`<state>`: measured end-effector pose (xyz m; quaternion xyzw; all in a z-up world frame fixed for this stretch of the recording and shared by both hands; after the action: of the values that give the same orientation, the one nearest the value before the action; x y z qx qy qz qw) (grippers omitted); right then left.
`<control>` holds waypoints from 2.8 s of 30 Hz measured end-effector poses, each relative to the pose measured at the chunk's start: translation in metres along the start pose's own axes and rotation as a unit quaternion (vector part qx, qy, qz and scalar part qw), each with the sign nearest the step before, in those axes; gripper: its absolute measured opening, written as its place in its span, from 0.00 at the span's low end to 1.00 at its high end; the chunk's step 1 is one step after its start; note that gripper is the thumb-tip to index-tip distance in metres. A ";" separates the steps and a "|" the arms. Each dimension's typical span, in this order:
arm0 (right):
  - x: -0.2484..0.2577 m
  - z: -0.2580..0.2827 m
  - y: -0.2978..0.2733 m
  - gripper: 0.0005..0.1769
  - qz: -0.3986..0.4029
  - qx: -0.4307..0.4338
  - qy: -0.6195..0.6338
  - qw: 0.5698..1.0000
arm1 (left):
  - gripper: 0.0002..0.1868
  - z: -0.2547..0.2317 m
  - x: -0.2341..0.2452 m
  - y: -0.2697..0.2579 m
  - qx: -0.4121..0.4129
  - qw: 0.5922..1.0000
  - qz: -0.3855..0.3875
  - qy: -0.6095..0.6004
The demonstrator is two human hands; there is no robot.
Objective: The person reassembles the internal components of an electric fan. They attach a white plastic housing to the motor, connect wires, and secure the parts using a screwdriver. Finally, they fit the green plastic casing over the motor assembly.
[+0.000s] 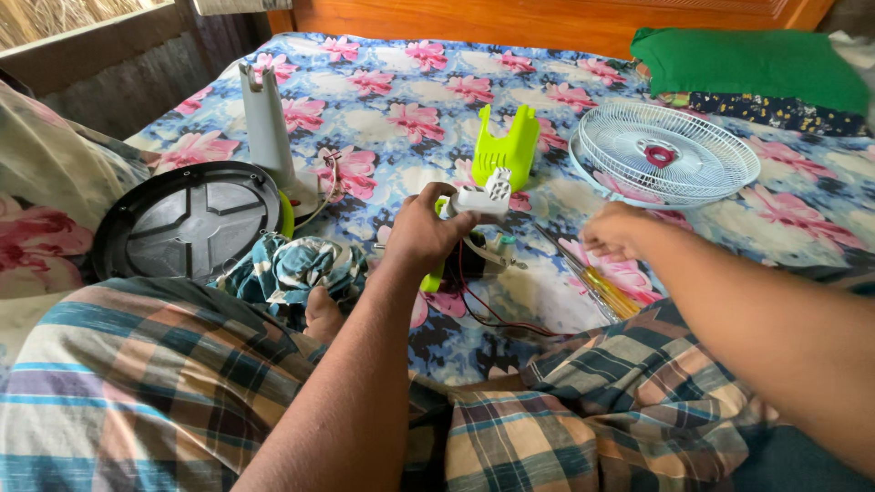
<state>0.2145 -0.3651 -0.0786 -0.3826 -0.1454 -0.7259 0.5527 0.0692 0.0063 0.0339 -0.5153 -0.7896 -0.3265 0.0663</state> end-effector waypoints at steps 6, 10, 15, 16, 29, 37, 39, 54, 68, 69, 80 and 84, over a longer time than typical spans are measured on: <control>-0.024 0.050 -0.037 0.10 0.078 0.157 0.020 0.984 | 0.29 -0.013 0.006 -0.003 -0.034 0.998 -0.038 -0.035; -0.049 0.067 -0.065 0.14 0.065 0.222 -0.063 0.971 | 0.24 -0.031 0.007 -0.006 -0.133 0.984 -0.040 -0.113; -0.085 0.077 -0.074 0.18 0.067 0.335 -0.101 0.934 | 0.21 -0.016 -0.001 -0.002 -0.041 0.994 -0.030 -0.092; -0.087 0.078 -0.074 0.21 0.039 0.368 -0.112 0.922 | 0.21 -0.016 -0.003 -0.001 -0.044 0.994 -0.026 -0.095; -0.101 0.085 -0.080 0.14 -0.060 0.452 -0.223 0.862 | 0.23 -0.010 -0.009 0.003 -0.012 0.986 0.026 -0.161; -0.058 0.089 -0.072 0.10 -0.006 0.229 0.037 0.973 | 0.24 -0.005 -0.006 0.003 -0.003 0.991 0.020 -0.131; -0.046 0.095 -0.078 0.11 0.023 0.185 0.173 0.967 | 0.24 -0.006 -0.004 0.003 -0.017 0.992 0.008 -0.124; -0.024 0.130 -0.137 0.12 0.033 0.163 0.385 0.908 | 0.24 0.005 -0.007 -0.001 0.012 0.986 0.001 -0.169; -0.033 0.132 -0.134 0.10 0.034 0.196 0.312 0.929 | 0.24 0.001 -0.011 0.002 0.011 0.978 -0.001 -0.209; -0.033 0.131 -0.135 0.10 0.031 0.194 0.309 0.930 | 0.25 0.002 -0.011 0.000 0.031 0.979 0.004 -0.202; -0.037 0.095 -0.137 0.08 0.057 0.027 0.221 0.973 | 0.36 0.014 0.004 0.002 0.102 0.988 -0.023 -0.112; -0.039 0.064 -0.155 0.10 0.154 -0.078 0.141 0.975 | 0.44 0.021 -0.004 -0.010 0.128 0.987 0.060 0.082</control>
<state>0.1019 -0.2443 -0.0309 -0.3357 0.0515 -0.6880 0.6413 0.0678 0.0128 0.0113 -0.5206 -0.7843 -0.2594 0.2159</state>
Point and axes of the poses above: each hand's wrist, its own y-axis towards the middle knuckle, its own x-axis out of the back of the hand, z = x × y, the point moved 8 cm from there along y, towards the middle knuckle, and after that the axes turned 15 degrees about -z, right-handed, at the moved point
